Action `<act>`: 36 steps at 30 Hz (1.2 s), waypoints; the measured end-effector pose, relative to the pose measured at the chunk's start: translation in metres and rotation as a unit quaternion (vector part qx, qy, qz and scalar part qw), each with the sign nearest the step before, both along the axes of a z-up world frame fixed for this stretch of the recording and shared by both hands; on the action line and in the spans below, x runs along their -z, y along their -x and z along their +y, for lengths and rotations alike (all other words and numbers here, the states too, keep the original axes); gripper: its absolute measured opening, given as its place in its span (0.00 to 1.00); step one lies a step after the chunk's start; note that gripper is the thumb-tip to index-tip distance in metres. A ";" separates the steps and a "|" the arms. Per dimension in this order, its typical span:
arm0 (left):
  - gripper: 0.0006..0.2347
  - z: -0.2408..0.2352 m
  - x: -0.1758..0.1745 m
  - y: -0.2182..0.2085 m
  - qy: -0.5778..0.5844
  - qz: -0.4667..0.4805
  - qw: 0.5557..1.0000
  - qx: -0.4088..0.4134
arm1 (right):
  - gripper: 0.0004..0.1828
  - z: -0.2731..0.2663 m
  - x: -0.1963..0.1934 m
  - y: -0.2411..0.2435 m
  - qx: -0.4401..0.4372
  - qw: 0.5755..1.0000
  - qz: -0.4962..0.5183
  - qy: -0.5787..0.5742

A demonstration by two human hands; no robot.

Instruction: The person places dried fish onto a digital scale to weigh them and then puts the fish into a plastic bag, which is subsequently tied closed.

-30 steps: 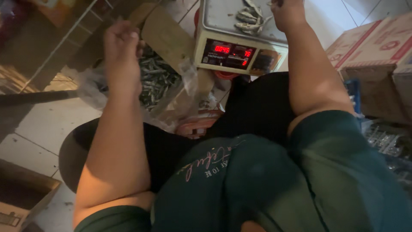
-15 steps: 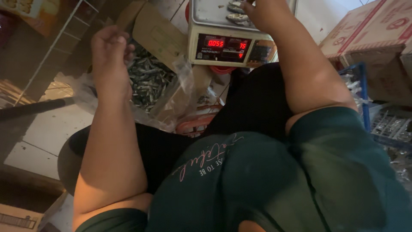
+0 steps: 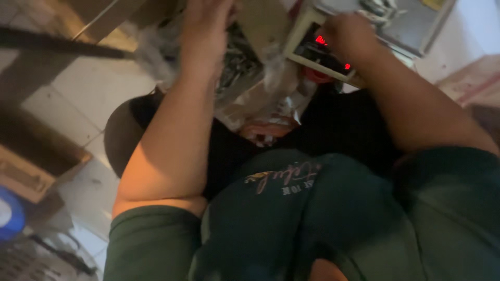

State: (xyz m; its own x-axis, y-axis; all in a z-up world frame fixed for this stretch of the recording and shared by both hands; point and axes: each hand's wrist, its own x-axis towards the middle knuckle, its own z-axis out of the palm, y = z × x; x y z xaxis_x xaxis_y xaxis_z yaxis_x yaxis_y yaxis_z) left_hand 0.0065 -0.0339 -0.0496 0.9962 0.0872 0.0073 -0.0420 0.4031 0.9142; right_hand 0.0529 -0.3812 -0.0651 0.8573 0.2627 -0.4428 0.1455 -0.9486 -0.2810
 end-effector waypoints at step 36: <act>0.05 0.055 -0.052 0.046 0.158 0.081 0.980 -0.092 | 0.05 0.252 0.183 0.035 -0.397 0.894 0.157 0.135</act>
State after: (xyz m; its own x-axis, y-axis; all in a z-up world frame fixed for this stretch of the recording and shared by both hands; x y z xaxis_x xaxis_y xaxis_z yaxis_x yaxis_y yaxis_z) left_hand -0.0398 0.0208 0.0021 0.9493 0.2382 -0.2054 -0.0055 0.6656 0.7463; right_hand 0.0174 -0.1294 -0.2484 0.2708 0.5805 -0.7679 0.7580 -0.6203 -0.2016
